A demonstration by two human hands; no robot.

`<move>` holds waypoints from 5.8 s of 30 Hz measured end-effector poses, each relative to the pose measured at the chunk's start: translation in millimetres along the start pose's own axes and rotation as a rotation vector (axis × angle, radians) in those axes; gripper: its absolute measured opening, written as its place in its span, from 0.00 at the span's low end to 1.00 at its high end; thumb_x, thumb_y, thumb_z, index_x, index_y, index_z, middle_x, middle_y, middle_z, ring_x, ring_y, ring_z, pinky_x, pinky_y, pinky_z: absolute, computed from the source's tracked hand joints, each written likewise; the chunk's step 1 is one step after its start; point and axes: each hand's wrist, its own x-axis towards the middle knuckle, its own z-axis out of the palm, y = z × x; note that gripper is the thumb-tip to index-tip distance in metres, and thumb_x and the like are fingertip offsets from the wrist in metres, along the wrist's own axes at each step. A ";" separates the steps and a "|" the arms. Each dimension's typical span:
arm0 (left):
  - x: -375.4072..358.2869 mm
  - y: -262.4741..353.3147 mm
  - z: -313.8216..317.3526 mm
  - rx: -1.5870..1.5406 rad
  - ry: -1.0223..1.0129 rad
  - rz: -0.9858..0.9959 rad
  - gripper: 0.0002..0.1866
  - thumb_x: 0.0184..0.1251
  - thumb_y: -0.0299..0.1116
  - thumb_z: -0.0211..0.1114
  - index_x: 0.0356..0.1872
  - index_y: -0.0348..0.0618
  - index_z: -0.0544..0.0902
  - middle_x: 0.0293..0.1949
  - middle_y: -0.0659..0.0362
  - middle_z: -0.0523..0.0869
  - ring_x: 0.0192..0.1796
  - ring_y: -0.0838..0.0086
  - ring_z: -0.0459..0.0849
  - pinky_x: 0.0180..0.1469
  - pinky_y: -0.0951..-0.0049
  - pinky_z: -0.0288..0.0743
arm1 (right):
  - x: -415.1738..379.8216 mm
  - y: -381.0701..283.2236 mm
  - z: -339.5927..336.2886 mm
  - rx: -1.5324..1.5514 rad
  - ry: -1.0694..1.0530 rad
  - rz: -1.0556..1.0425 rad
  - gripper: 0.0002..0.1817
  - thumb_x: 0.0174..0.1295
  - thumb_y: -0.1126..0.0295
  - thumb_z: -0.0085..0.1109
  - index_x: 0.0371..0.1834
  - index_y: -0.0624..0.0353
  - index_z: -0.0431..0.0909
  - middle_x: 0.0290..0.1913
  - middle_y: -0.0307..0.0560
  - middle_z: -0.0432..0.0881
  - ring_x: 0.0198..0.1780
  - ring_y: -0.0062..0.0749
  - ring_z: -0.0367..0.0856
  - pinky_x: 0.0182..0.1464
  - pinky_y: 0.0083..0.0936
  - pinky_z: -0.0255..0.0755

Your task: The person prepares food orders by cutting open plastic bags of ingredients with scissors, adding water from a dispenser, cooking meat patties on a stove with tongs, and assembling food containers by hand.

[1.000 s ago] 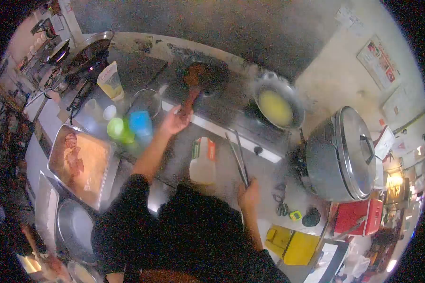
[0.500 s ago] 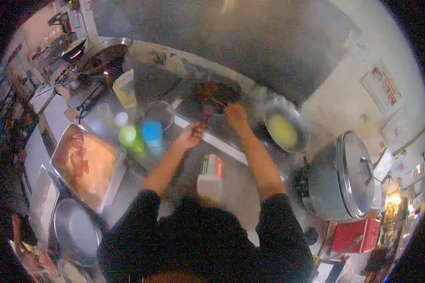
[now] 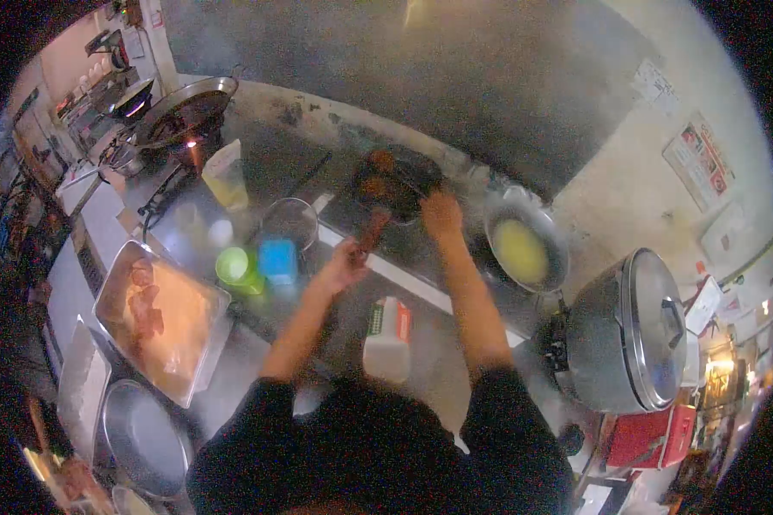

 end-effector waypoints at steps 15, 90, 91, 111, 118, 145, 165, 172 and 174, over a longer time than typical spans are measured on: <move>-222.9 -28.3 264.1 0.840 -0.367 0.997 0.40 0.57 0.67 0.53 0.51 0.35 0.70 0.45 0.48 0.79 0.48 0.62 0.78 0.51 0.62 0.70 | -469.2 95.9 22.1 -0.004 -0.104 0.236 0.22 0.64 0.63 0.55 0.61 0.55 0.69 0.51 0.54 0.76 0.51 0.52 0.76 0.48 0.40 0.72; -125.0 -131.4 65.7 0.777 0.851 1.142 0.06 0.67 0.32 0.57 0.36 0.41 0.78 0.30 0.66 0.78 0.33 0.83 0.74 0.37 0.82 0.68 | -451.3 126.3 55.8 -0.049 -0.192 0.009 0.23 0.54 0.61 0.59 0.49 0.64 0.70 0.45 0.66 0.78 0.44 0.59 0.79 0.47 0.46 0.73; -126.4 -138.9 39.1 0.844 0.925 1.149 0.06 0.67 0.32 0.57 0.35 0.40 0.78 0.29 0.66 0.78 0.33 0.83 0.74 0.37 0.81 0.68 | -450.0 122.9 43.4 -0.053 -0.195 -0.001 0.23 0.54 0.61 0.59 0.49 0.64 0.70 0.45 0.66 0.78 0.44 0.59 0.79 0.47 0.46 0.73; -142.8 -144.0 -76.0 1.762 1.251 0.955 0.08 0.52 0.35 0.65 0.34 0.50 0.80 0.33 0.55 0.81 0.40 0.57 0.77 0.40 0.58 0.67 | -207.9 47.1 -130.7 0.016 -0.117 -0.036 0.18 0.60 0.60 0.59 0.47 0.61 0.76 0.37 0.59 0.80 0.36 0.57 0.80 0.36 0.45 0.72; -107.1 -108.8 -77.8 1.700 1.400 0.706 0.06 0.53 0.37 0.64 0.30 0.51 0.79 0.24 0.60 0.80 0.35 0.59 0.78 0.39 0.57 0.66 | -68.3 7.1 -93.8 -0.209 -0.116 -0.183 0.21 0.62 0.58 0.56 0.52 0.60 0.75 0.41 0.57 0.82 0.42 0.53 0.81 0.42 0.43 0.74; -83.8 -131.8 -132.6 1.540 1.208 0.392 0.17 0.55 0.46 0.64 0.41 0.48 0.79 0.39 0.58 0.82 0.52 0.57 0.74 0.58 0.51 0.58 | 23.2 45.1 -12.5 0.138 -0.396 -0.271 0.20 0.72 0.56 0.43 0.37 0.65 0.71 0.30 0.64 0.75 0.34 0.61 0.74 0.38 0.41 0.68; -102.8 -97.8 -81.3 1.647 1.229 0.282 0.21 0.59 0.50 0.60 0.47 0.46 0.77 0.49 0.53 0.79 0.60 0.52 0.70 0.63 0.46 0.56 | 21.8 -9.0 -23.3 -0.116 -0.216 -0.111 0.24 0.69 0.51 0.44 0.50 0.62 0.73 0.37 0.67 0.80 0.41 0.65 0.78 0.43 0.53 0.70; -107.6 -100.7 -89.8 1.693 1.173 0.284 0.20 0.58 0.49 0.61 0.47 0.50 0.77 0.46 0.56 0.79 0.51 0.54 0.74 0.57 0.49 0.60 | 8.7 -47.8 -28.8 -0.210 -0.314 -0.099 0.24 0.68 0.53 0.45 0.66 0.44 0.68 0.35 0.64 0.82 0.40 0.61 0.80 0.41 0.52 0.73; -91.4 -129.1 -133.0 1.846 1.202 0.516 0.19 0.58 0.49 0.61 0.45 0.49 0.77 0.41 0.56 0.81 0.49 0.55 0.74 0.56 0.50 0.60 | 8.0 -45.9 -29.3 -0.208 -0.315 -0.085 0.24 0.68 0.53 0.45 0.67 0.42 0.67 0.35 0.63 0.82 0.40 0.60 0.80 0.41 0.52 0.73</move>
